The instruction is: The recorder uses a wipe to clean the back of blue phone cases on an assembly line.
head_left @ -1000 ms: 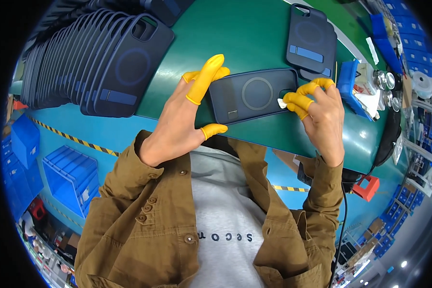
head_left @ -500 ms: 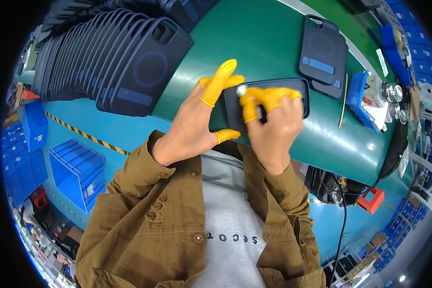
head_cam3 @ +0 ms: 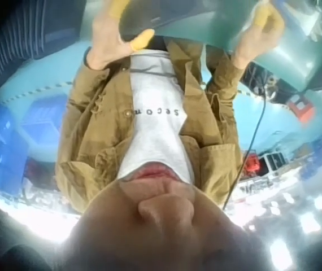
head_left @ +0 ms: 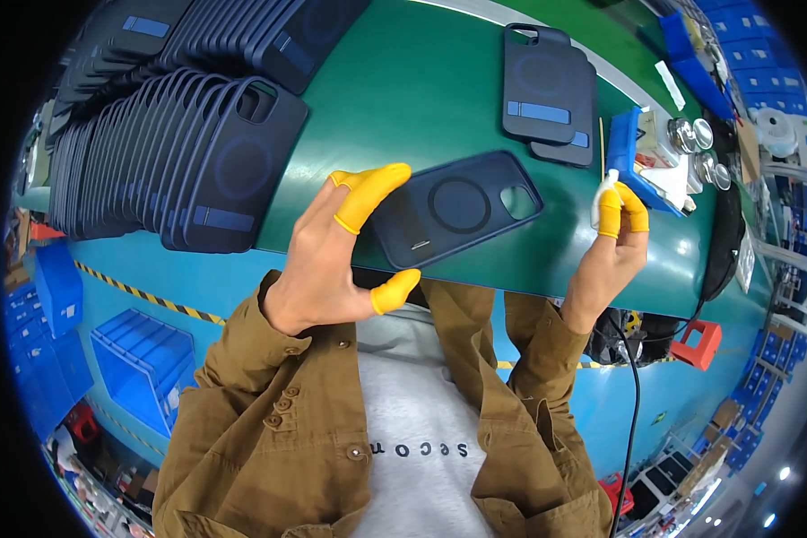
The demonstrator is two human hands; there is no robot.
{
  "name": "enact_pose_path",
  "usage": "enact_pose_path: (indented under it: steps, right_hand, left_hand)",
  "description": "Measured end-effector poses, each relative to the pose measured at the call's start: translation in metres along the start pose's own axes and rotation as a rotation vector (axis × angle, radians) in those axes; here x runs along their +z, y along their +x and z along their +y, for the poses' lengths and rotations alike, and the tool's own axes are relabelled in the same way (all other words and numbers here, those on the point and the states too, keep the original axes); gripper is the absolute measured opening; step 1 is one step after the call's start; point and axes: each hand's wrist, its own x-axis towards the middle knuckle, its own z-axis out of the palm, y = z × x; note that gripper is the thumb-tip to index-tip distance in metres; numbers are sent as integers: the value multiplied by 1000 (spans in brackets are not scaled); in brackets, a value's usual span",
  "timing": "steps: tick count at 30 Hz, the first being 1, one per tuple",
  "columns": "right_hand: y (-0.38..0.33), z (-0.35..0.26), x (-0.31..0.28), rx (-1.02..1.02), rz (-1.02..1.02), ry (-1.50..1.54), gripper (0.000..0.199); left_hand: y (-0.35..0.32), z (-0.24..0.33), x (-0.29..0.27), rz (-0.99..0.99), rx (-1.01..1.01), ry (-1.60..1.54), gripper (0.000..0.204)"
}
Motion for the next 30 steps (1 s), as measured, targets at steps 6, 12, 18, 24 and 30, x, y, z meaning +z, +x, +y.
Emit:
enact_pose_path:
  steps: [6,12,18,24,30]
  right_hand:
    - [-19,-3,12,151,-89,163,28]
    - [-27,1,27,-29,-218,-24,23]
    - [-44,-12,54,-395,-164,-439,16]
    - [-85,-34,76,-628,-450,-199,20]
    - [-26,-13,86,-569,-236,-402,17]
  left_hand:
    - [-3,-12,12,132,-314,-38,26]
    - [-23,-4,9,-44,-274,-32,105]
    - [-24,-6,9,-52,-240,-14,119]
    - [-29,-16,15,4,-165,-32,126]
    - [-30,-15,10,-17,-230,-79,130]
